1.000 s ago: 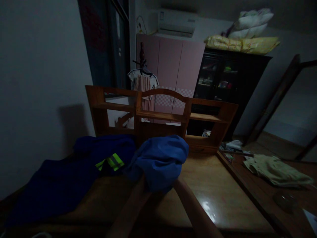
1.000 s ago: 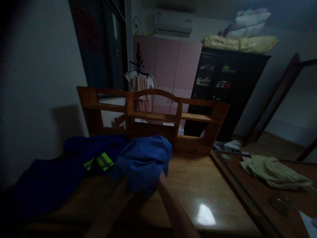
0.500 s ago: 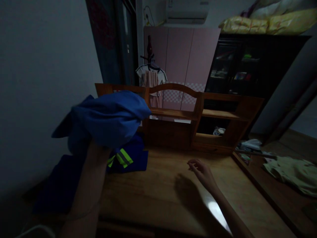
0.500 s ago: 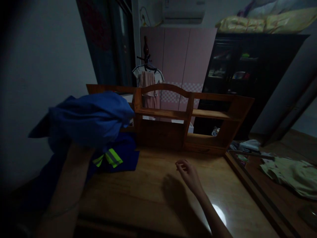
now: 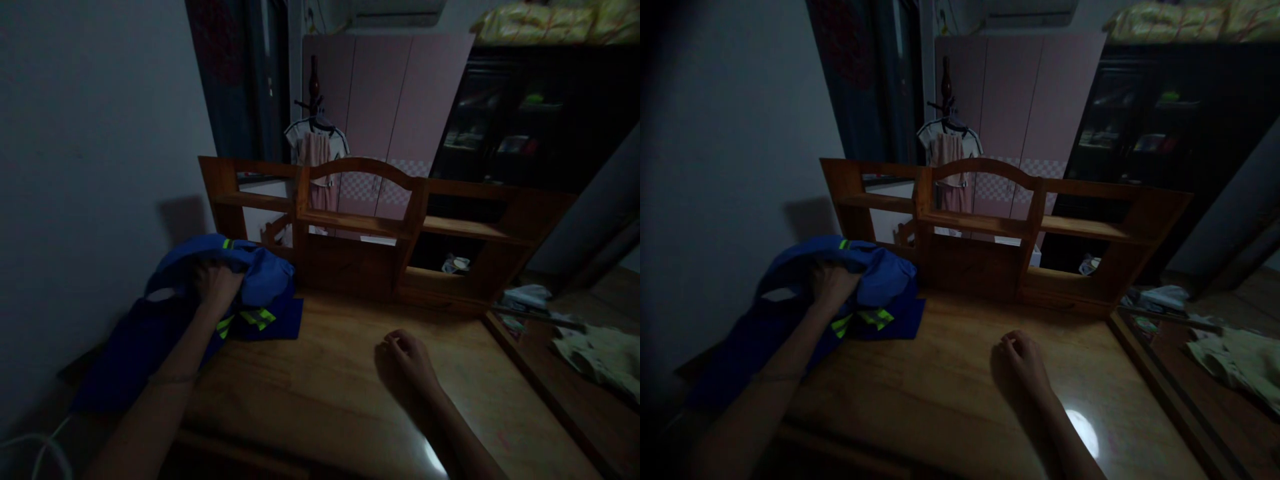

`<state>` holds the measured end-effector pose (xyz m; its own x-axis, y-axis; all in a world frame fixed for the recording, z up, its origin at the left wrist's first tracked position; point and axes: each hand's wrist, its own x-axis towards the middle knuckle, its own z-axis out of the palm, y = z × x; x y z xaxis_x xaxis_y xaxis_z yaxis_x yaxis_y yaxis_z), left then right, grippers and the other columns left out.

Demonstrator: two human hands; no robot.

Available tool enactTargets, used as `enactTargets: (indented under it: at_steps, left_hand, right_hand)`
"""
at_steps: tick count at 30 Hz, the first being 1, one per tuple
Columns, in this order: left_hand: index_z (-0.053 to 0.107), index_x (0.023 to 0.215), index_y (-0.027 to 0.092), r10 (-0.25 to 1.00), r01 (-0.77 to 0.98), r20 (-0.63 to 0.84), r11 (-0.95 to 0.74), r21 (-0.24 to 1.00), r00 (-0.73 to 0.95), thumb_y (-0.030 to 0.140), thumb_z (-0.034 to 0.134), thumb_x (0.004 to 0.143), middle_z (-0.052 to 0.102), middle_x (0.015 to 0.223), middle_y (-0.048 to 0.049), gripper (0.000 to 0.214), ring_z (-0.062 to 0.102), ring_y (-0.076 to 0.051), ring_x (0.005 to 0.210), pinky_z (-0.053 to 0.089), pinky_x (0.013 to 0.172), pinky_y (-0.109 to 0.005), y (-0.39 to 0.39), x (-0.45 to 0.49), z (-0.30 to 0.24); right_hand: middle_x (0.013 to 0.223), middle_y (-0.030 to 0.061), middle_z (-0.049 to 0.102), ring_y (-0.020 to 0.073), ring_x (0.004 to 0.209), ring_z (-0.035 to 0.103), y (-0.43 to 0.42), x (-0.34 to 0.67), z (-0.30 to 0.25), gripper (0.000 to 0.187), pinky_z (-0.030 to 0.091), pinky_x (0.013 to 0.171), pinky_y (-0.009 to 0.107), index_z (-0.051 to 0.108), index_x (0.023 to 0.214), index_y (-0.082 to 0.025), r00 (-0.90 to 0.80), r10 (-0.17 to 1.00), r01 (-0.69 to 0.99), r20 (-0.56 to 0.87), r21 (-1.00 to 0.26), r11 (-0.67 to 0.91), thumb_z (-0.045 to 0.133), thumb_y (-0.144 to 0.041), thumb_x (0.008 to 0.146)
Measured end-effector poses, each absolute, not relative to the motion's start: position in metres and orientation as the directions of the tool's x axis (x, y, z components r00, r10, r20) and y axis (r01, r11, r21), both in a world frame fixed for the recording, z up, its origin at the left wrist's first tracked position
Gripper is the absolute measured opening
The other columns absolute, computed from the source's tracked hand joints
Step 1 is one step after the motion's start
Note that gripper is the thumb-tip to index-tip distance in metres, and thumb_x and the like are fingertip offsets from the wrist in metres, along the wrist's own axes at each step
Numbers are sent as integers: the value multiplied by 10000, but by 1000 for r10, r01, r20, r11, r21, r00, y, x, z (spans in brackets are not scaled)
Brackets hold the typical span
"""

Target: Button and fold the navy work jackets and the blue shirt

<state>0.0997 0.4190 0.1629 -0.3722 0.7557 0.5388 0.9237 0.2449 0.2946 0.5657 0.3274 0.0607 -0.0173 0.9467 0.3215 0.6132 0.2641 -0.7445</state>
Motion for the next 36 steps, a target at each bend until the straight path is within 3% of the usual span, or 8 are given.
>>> enactTargets:
  at_steps: [2,4,8,15,20,28,31,36]
  left_hand:
    - [426,1354,109,796,966,550,191,172,-255,434,518,816,322,1457,-225,636,253,-441,1339,185,1071,-604,425,108,164]
    - [488,1311,139,913,998,405,38,57,-57,286,521,799,433,1411,-163,533,353,-347,1318,214,1113,-467,434,113,168]
    - [595,1194,169,981,995,176,-92,28,86,186,502,762,588,1281,-94,442,529,-234,1188,349,1033,-267,455,121,177]
    - [655,1042,102,987,998,146,66,-6,-64,195,458,785,682,1051,-198,336,644,-287,982,455,885,-351,429,152,176]
    - [635,994,94,976,991,199,106,-86,-87,455,456,833,689,945,-206,434,655,-337,892,485,751,-394,354,181,184]
    - [610,762,213,896,980,414,-195,48,158,492,351,919,677,701,-50,411,648,-218,671,346,564,-263,340,251,217]
    - [569,790,206,818,922,515,-367,124,256,430,329,947,672,714,-27,364,638,-171,661,315,563,-244,377,279,190]
    - [550,851,207,818,888,505,-417,193,275,357,364,940,671,717,-23,256,624,-151,632,288,544,-236,414,302,130]
  right_hand:
    - [818,62,672,192,750,620,328,569,58,315,453,677,281,659,857,-179,-27,940,647,341,-711,276,459,-424,869]
    - [822,58,667,187,748,614,327,571,57,308,449,679,279,651,855,-184,-38,936,661,350,-694,287,448,-415,880]
    - [817,51,653,177,748,606,325,571,58,291,442,684,272,638,838,-185,-62,929,666,366,-678,312,431,-380,898]
    - [817,39,631,161,754,593,321,572,60,243,431,689,258,629,828,-184,-92,918,662,386,-665,346,437,-317,897]
    - [816,36,614,156,754,582,322,573,59,207,423,689,256,620,824,-184,-114,906,670,407,-642,372,437,-259,888]
    - [829,32,608,149,758,576,321,572,63,176,421,684,245,616,837,-187,-128,910,666,394,-646,373,444,-208,871]
    - [819,32,606,148,751,575,322,572,62,186,421,677,243,613,832,-187,-125,915,664,384,-653,365,438,-224,883]
    - [830,36,609,150,762,579,324,574,61,187,425,679,242,616,832,-187,-125,917,657,380,-661,363,439,-225,881]
